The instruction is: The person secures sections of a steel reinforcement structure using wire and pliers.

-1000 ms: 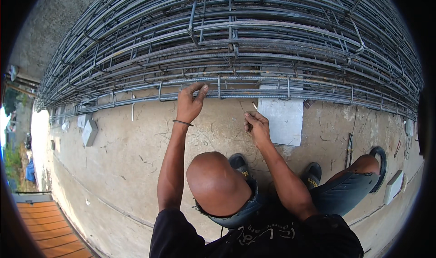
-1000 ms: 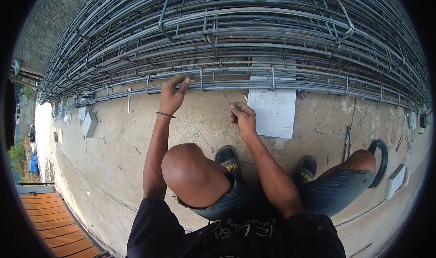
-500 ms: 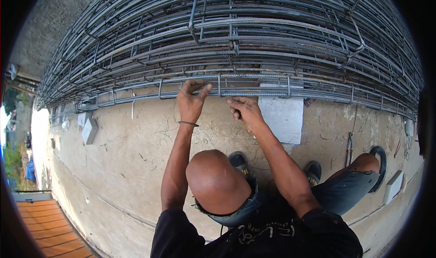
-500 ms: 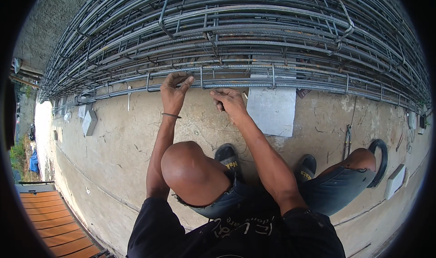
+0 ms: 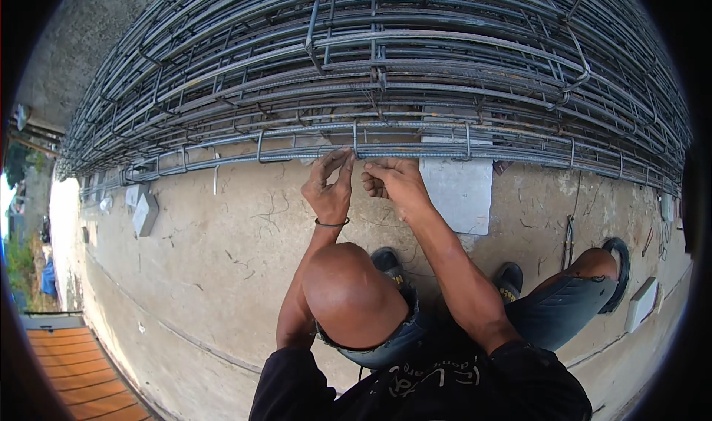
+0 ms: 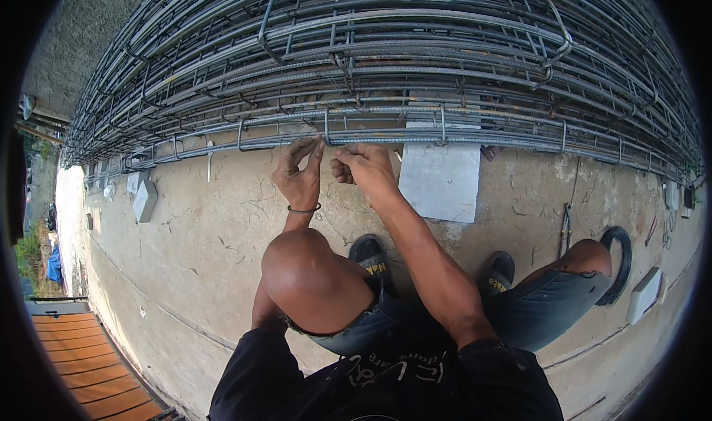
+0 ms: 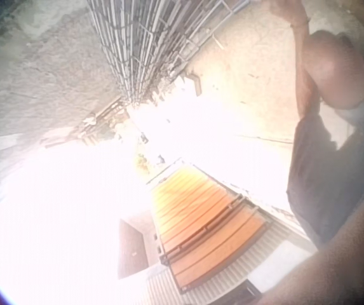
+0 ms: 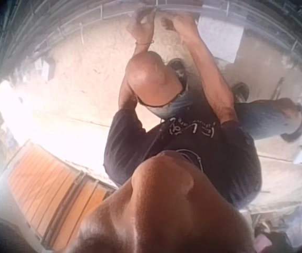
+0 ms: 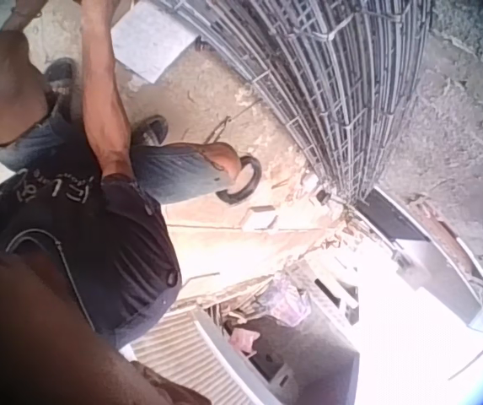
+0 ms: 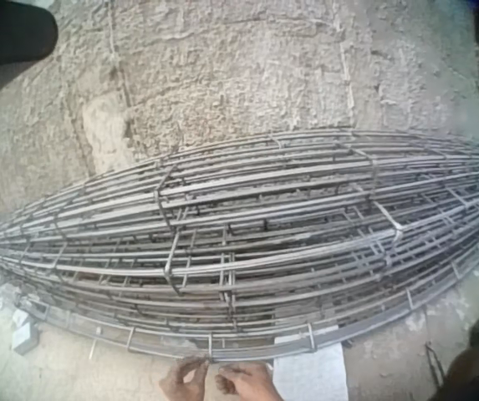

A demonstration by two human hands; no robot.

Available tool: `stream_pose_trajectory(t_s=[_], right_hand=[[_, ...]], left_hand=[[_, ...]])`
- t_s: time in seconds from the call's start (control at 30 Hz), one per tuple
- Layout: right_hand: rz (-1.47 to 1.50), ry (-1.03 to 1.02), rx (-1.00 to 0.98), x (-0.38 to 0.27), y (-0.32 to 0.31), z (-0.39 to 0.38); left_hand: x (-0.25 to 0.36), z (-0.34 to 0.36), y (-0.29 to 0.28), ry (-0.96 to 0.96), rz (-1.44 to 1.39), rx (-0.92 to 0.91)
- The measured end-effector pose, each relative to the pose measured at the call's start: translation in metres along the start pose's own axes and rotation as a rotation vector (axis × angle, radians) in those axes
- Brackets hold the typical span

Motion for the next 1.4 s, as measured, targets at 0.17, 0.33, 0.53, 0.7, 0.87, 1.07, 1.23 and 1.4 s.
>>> stream_pose_trajectory(t_s=[0.17, 0.33, 0.53, 0.7, 0.87, 1.07, 1.23, 1.4], right_hand=[[-0.255, 0.003, -0.053, -0.021, 0.018, 0.003], [-0.437, 0.034, -0.087, -0.039, 0.021, 0.009], [-0.366, 0.109, -0.091, -0.034, 0.022, 0.01], [-0.311, 0.03, -0.102, -0.037, 0.025, 0.004], [-0.652, -0.209, -0.045, -0.038, 0.016, 0.007], [-0.359, -0.483, 0.002, -0.028, 0.025, -0.012], [0.013, -0.208, 0.005, 0.018, 0.016, -0.003], [0.089, -0.176, -0.041, 0.016, 0.029, -0.008]], left_hand=[[0.014, -0.014, 0.006, 0.236, 0.175, -0.106], [0.029, -0.012, 0.008, 0.236, 0.118, -0.124], [-0.03, -0.016, 0.005, -0.437, -0.316, -0.028], [-0.042, -0.004, 0.013, -0.692, -0.498, -0.174], [-0.029, 0.011, 0.012, -0.647, -0.625, -0.256], [-0.022, 0.026, 0.009, -0.356, -0.092, -0.37], [-0.013, 0.028, 0.014, -0.325, -0.013, -0.356], [-0.007, 0.029, 0.021, -0.284, 0.008, -0.444]])
Point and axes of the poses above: each hand's wrist, its own z-axis towards the middle knuckle, its own y-axis out of the palm, x = y × z, the point moved 9 cm from there along z, towards the middle knuckle, and after that the axes turned 2 degrees about y, right-handed, at the moved point
